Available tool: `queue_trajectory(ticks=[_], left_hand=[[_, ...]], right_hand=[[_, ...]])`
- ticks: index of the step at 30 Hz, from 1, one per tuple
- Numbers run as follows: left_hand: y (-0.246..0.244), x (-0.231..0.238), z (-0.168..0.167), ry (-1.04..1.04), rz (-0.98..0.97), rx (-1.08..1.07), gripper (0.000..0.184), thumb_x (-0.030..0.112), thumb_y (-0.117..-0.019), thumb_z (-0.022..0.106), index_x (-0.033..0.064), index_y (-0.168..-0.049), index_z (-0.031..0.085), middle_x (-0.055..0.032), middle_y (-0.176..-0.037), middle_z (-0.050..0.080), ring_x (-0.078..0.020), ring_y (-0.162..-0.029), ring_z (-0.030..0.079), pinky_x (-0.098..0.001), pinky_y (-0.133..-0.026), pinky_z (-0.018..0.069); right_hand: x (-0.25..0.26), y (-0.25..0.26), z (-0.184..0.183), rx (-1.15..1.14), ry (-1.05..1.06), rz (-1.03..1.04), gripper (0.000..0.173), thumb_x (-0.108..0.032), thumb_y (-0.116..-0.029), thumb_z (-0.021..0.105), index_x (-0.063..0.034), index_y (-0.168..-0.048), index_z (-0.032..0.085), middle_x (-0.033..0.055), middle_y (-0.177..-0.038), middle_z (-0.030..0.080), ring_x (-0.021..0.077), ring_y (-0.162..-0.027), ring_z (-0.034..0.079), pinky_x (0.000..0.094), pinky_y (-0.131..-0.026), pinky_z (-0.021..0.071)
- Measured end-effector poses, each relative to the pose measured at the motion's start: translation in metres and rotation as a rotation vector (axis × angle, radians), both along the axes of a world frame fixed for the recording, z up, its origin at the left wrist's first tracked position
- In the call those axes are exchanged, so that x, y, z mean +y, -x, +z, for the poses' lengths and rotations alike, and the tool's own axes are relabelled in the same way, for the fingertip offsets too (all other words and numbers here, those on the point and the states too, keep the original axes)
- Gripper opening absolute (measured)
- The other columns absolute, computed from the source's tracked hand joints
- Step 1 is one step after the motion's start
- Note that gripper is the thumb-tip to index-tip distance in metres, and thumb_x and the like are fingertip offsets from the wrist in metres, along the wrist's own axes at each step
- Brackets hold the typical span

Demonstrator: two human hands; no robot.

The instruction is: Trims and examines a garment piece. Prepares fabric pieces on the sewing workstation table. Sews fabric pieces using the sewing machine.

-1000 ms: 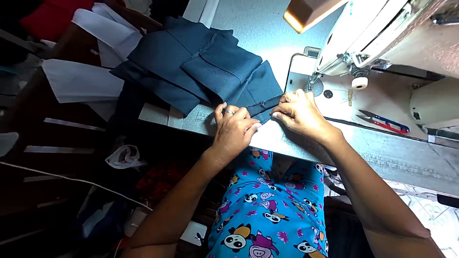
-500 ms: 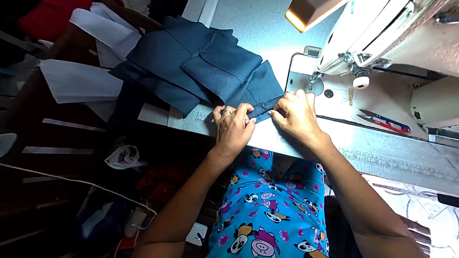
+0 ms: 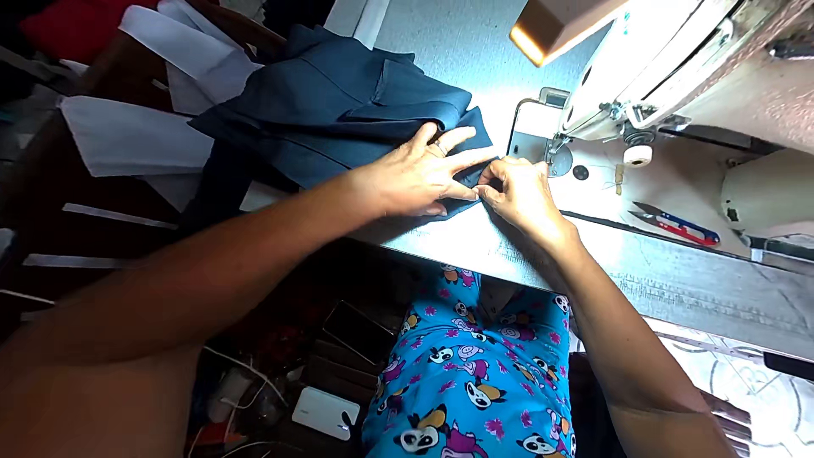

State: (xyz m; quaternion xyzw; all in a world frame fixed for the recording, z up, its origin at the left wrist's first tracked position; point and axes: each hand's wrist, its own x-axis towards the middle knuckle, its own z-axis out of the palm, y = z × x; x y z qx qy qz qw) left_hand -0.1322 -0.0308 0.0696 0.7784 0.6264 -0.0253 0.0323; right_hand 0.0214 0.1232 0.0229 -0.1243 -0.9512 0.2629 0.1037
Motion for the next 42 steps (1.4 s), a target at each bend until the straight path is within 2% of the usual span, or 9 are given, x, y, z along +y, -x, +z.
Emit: queue_trajectory(ticks=[4, 6, 10, 13, 19, 25, 29, 37, 42], left_hand=[[0.022, 0.011, -0.003, 0.091, -0.088, -0.050, 0.044, 0.046, -0.0907, 0.065, 0.0370, -0.134, 0.069, -0.0058, -0.172, 0.020, -0.0492, -0.154, 0.014, -0.0745, -0.106, 0.0243], [0.026, 0.010, -0.015, 0.083, -0.046, -0.100, 0.051, 0.055, -0.0916, 0.056, 0.0384, -0.140, 0.064, -0.0098, -0.170, 0.026, -0.0502, -0.154, 0.014, -0.0770, -0.108, 0.0199], [-0.003, 0.009, -0.046, -0.024, 0.317, -0.450, 0.051, 0.047, -0.0938, 0.060, 0.0313, -0.142, 0.063, -0.0178, -0.165, 0.033, -0.0497, -0.155, 0.012, -0.0754, -0.117, -0.0005], [-0.047, 0.024, -0.054, -0.123, 0.571, -0.487, 0.051, 0.043, -0.0960, 0.059, 0.0285, -0.144, 0.062, -0.0197, -0.165, 0.032, -0.0479, -0.156, 0.013, -0.0760, -0.116, -0.0020], [-0.080, 0.054, -0.049, -0.048, 0.653, -0.496, 0.052, 0.045, -0.0991, 0.056, 0.0313, -0.149, 0.056, -0.0183, -0.169, 0.024, -0.0468, -0.157, 0.007, -0.0763, -0.115, -0.0045], [-0.077, 0.057, -0.051, -0.041, 0.633, -0.488, 0.052, 0.048, -0.0982, 0.056, 0.0334, -0.148, 0.056, -0.0162, -0.169, 0.025, -0.0441, -0.157, 0.009, -0.0749, -0.116, -0.0038], [-0.078, 0.056, -0.052, -0.071, 0.629, -0.469, 0.051, 0.045, -0.0977, 0.055, 0.0324, -0.147, 0.058, -0.0154, -0.168, 0.028, -0.0442, -0.157, 0.011, -0.0754, -0.116, -0.0018], [-0.079, 0.056, -0.057, -0.112, 0.622, -0.439, 0.052, 0.047, -0.0969, 0.057, 0.0315, -0.147, 0.059, -0.0169, -0.166, 0.032, -0.0451, -0.156, 0.015, -0.0763, -0.115, 0.0008], [-0.080, 0.065, -0.056, -0.113, 0.640, -0.433, 0.052, 0.048, -0.0973, 0.057, 0.0306, -0.146, 0.059, -0.0186, -0.165, 0.033, -0.0456, -0.156, 0.015, -0.0767, -0.115, 0.0015]], right_hand=[[0.011, 0.010, 0.004, -0.098, 0.152, -0.004, 0.015, -0.018, -0.0934, 0.071, -0.0032, -0.091, 0.073, 0.0148, -0.094, 0.069, 0.0314, -0.095, 0.066, 0.0575, -0.086, 0.0427], [0.014, 0.008, -0.002, -0.017, 0.190, 0.003, 0.013, -0.016, -0.0927, 0.071, -0.0035, -0.092, 0.074, 0.0137, -0.093, 0.069, 0.0289, -0.093, 0.066, 0.0540, -0.083, 0.0458], [0.011, -0.024, -0.017, 0.498, 0.379, -0.065, 0.020, -0.001, -0.0945, 0.064, 0.0038, -0.112, 0.074, 0.0181, -0.118, 0.067, 0.0150, -0.102, 0.068, 0.0250, -0.084, 0.0584], [0.002, -0.070, -0.016, 0.510, 0.300, -0.285, 0.024, 0.002, -0.0976, 0.058, 0.0026, -0.117, 0.072, 0.0156, -0.120, 0.067, 0.0120, -0.100, 0.067, 0.0212, -0.081, 0.0555], [-0.004, -0.099, -0.036, 0.421, 0.109, -0.413, 0.025, 0.001, -0.0956, 0.057, 0.0006, -0.113, 0.075, 0.0174, -0.116, 0.071, 0.0293, -0.111, 0.065, 0.0419, -0.097, 0.0519], [-0.006, -0.087, -0.039, 0.282, -0.113, -0.355, 0.037, -0.003, -0.0958, 0.055, -0.0141, -0.123, 0.076, 0.0160, -0.124, 0.067, 0.0379, -0.111, 0.060, 0.0540, -0.086, 0.0475], [-0.009, -0.086, -0.040, 0.228, -0.204, -0.336, 0.041, -0.002, -0.0927, 0.055, -0.0173, -0.125, 0.076, 0.0165, -0.127, 0.066, 0.0394, -0.114, 0.060, 0.0547, -0.086, 0.0472], [-0.005, -0.085, -0.031, 0.197, -0.195, -0.321, 0.036, -0.003, -0.0926, 0.058, -0.0139, -0.121, 0.077, 0.0177, -0.122, 0.069, 0.0399, -0.110, 0.063, 0.0548, -0.086, 0.0491], [0.026, -0.076, -0.015, 0.207, -0.089, -0.340, 0.035, 0.004, -0.0960, 0.052, 0.0011, -0.125, 0.071, 0.0233, -0.132, 0.065, 0.0439, -0.126, 0.060, 0.0595, -0.104, 0.0455]])
